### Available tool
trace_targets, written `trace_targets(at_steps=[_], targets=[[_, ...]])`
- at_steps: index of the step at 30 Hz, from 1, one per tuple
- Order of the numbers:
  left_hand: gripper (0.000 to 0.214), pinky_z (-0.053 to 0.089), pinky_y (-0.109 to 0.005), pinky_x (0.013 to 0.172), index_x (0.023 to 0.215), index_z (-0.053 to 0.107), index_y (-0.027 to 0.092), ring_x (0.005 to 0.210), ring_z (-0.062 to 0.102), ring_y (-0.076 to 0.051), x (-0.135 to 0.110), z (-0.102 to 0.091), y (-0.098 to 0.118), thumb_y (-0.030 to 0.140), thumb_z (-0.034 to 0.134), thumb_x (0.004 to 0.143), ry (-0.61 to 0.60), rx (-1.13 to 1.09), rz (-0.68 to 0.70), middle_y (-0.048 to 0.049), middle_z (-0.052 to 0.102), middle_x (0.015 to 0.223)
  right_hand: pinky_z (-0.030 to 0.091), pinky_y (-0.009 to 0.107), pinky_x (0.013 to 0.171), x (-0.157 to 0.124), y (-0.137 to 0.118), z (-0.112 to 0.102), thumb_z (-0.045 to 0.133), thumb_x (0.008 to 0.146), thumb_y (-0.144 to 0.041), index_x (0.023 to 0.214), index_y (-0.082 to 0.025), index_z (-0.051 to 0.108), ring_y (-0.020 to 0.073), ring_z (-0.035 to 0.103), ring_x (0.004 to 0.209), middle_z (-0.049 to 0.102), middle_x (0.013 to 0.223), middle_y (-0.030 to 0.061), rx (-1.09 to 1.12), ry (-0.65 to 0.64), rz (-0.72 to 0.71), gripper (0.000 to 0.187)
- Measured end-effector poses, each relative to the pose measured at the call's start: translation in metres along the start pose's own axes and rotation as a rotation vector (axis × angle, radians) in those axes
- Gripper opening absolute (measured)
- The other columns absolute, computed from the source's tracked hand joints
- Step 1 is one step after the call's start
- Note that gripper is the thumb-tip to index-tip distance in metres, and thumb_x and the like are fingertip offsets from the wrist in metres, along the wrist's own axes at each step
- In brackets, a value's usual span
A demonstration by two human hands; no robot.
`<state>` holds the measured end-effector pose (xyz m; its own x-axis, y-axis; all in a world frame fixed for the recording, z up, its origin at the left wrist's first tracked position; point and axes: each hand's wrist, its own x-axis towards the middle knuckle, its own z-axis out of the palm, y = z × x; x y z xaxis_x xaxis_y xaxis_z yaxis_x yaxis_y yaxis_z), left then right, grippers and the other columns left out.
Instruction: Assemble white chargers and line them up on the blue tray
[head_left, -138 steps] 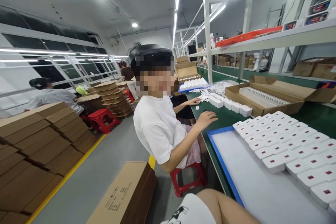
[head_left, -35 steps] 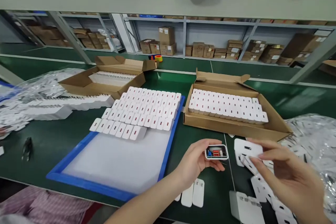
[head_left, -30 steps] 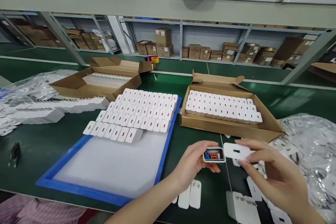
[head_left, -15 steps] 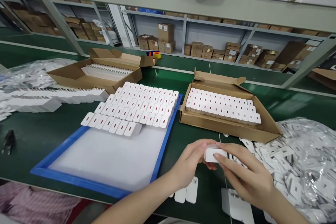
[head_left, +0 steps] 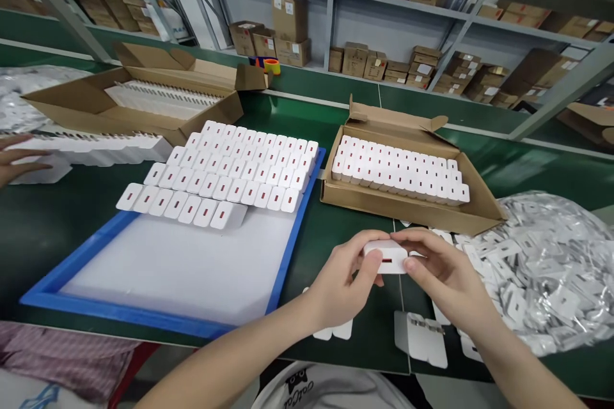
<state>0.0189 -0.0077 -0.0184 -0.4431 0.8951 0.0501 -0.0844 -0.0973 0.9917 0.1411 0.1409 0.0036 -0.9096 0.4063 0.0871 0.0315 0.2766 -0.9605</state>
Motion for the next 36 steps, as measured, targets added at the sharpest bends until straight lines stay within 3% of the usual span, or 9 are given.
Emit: trace_targets(at_steps=[3, 10, 19, 22, 26, 29, 32, 36], targets=[[0.042, 0.054, -0.027, 0.071, 0.126, 0.056, 0.018, 0.074, 0.061, -0.014, 0.0, -0.001, 0.0, 0.047, 0.041, 0.1, -0.003, 0.027, 0.02, -0.0087, 0.065, 0.103, 0.061, 0.028, 0.081, 0.002, -0.002, 0.002, 0.07, 0.089, -0.031, 0.113, -0.029, 0.065, 0.0196, 0.067, 0.097, 0.065, 0.109, 0.0064, 0.076, -0.04, 0.019, 0.025], [0.046, 0.056, -0.029, 0.072, 0.131, 0.056, 0.017, 0.076, 0.062, -0.015, 0.0, -0.003, -0.002, 0.049, 0.042, 0.1, -0.001, 0.024, 0.003, -0.0115, 0.066, 0.111, 0.06, 0.03, 0.071, 0.006, -0.003, 0.013, 0.073, 0.085, -0.03, 0.093, -0.027, 0.068, 0.0201, 0.067, 0.087, 0.067, 0.094, 0.0047, 0.274, 0.038, 0.001, 0.011], [0.055, 0.057, -0.028, 0.072, 0.132, 0.058, 0.017, 0.071, 0.062, -0.013, 0.001, 0.002, 0.0, 0.056, 0.049, 0.095, 0.074, -0.029, -0.071, -0.0106, 0.069, 0.107, 0.058, 0.031, 0.068, 0.007, 0.003, 0.013, 0.073, 0.086, -0.034, 0.091, -0.024, 0.062, 0.0182, 0.066, 0.083, 0.064, 0.088, 0.0028, 0.329, 0.003, 0.0, 0.015], [0.061, 0.055, -0.031, 0.079, 0.147, 0.044, 0.023, 0.078, 0.063, -0.015, 0.001, 0.001, -0.005, 0.057, 0.047, 0.096, 0.129, -0.064, -0.079, -0.0089, 0.067, 0.109, 0.058, 0.032, 0.07, 0.015, 0.001, 0.007, 0.071, 0.087, -0.037, 0.098, -0.024, 0.062, 0.0174, 0.066, 0.08, 0.066, 0.095, 0.0046, 0.292, -0.038, -0.01, 0.02], [0.069, 0.049, -0.036, 0.092, 0.157, 0.013, 0.032, 0.098, 0.062, -0.019, 0.002, 0.002, -0.009, 0.06, 0.036, 0.098, 0.165, -0.097, -0.116, -0.01, 0.052, 0.131, 0.057, 0.035, 0.087, 0.056, -0.012, -0.016, 0.074, 0.084, -0.036, 0.1, -0.022, 0.062, 0.02, 0.066, 0.101, 0.067, 0.111, 0.0074, 0.151, 0.056, -0.122, 0.025], [0.067, 0.047, -0.036, 0.091, 0.157, 0.015, 0.032, 0.098, 0.062, -0.019, 0.004, 0.001, -0.008, 0.058, 0.035, 0.099, 0.189, -0.082, -0.128, -0.0106, 0.047, 0.134, 0.054, 0.037, 0.091, 0.109, -0.011, -0.027, 0.078, 0.077, -0.042, 0.096, -0.021, 0.059, 0.0212, 0.066, 0.102, 0.068, 0.109, 0.0075, 0.028, 0.12, -0.082, 0.034], [0.062, 0.045, -0.036, 0.092, 0.156, 0.019, 0.031, 0.1, 0.06, -0.018, 0.003, 0.001, -0.005, 0.055, 0.035, 0.101, 0.197, -0.047, -0.112, -0.0103, 0.047, 0.134, 0.055, 0.038, 0.083, 0.157, 0.002, -0.018, 0.083, 0.071, -0.039, 0.09, -0.019, 0.06, 0.022, 0.068, 0.09, 0.072, 0.097, 0.0088, 0.008, -0.018, -0.005, 0.036], [0.058, 0.043, -0.038, 0.096, 0.155, 0.023, 0.033, 0.105, 0.059, -0.019, 0.0, -0.001, -0.001, 0.054, 0.032, 0.102, 0.188, -0.009, -0.121, -0.0093, 0.044, 0.138, 0.057, 0.036, 0.077, 0.192, 0.02, 0.009, 0.081, 0.075, -0.032, 0.086, -0.017, 0.061, 0.0186, 0.069, 0.074, 0.073, 0.08, 0.007, 0.026, -0.181, 0.1, 0.027]])
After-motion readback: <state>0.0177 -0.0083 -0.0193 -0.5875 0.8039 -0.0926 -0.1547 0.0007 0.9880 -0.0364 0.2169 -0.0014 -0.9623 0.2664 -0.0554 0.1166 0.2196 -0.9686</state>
